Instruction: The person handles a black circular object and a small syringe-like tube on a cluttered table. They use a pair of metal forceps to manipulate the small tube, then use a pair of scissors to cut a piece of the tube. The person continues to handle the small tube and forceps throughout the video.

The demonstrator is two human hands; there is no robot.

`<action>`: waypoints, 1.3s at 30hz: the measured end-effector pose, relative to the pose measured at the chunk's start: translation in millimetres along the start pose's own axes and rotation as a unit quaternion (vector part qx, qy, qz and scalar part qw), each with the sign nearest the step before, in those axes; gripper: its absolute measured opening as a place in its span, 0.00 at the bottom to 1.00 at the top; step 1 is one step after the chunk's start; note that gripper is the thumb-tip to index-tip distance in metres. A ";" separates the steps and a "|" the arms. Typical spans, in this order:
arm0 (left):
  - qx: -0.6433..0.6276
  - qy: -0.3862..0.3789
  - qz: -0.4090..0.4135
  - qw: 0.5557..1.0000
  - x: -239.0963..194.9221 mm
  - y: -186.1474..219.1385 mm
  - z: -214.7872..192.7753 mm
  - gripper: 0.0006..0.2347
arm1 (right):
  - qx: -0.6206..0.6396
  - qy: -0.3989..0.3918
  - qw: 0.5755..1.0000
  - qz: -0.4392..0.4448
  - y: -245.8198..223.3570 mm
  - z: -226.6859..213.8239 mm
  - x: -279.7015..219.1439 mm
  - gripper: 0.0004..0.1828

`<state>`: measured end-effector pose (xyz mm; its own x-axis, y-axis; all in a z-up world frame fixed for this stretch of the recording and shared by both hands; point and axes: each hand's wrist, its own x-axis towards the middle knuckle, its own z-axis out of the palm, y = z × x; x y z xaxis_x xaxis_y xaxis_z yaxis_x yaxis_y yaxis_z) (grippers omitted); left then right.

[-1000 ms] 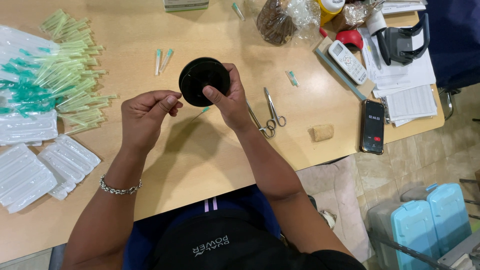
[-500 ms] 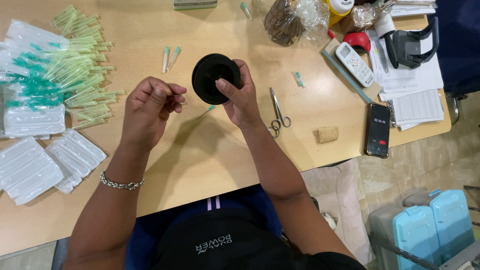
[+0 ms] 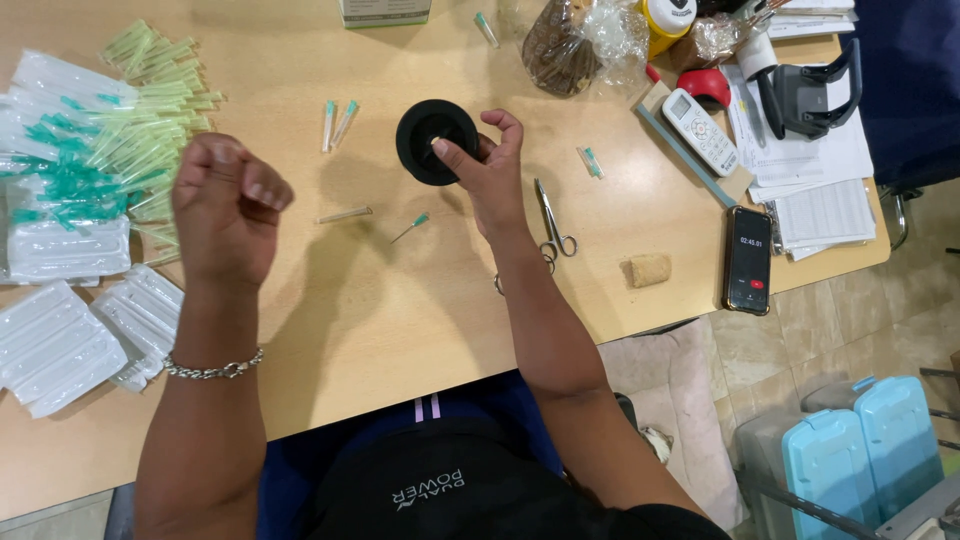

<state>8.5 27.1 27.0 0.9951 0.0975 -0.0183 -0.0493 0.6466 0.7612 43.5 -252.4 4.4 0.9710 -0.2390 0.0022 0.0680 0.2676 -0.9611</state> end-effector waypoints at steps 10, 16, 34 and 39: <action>-0.034 0.170 0.047 0.984 11.8 50.4 -31.0 0.08 | -0.375 -0.025 0.922 0.092 -38.5 37.4 2.4 0.31; -0.034 0.204 0.030 0.978 15.5 48.4 -30.9 0.07 | -0.618 -0.104 0.780 0.000 -33.7 36.0 29.8 0.32; -0.019 0.202 0.021 0.979 23.9 33.8 -38.8 0.07 | -0.663 -0.045 0.743 0.083 22.8 40.1 292.4 0.23; -0.013 0.201 0.007 0.980 23.9 23.6 -41.9 0.06 | -0.582 -0.026 0.813 0.002 -14.4 25.3 225.5 0.27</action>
<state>27.5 76.4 17.4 0.8805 0.3933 -0.2646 -0.0711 0.6615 0.7465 267.2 -286.6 25.7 0.9811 -0.1926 -0.0187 -0.1687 -0.8035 -0.5709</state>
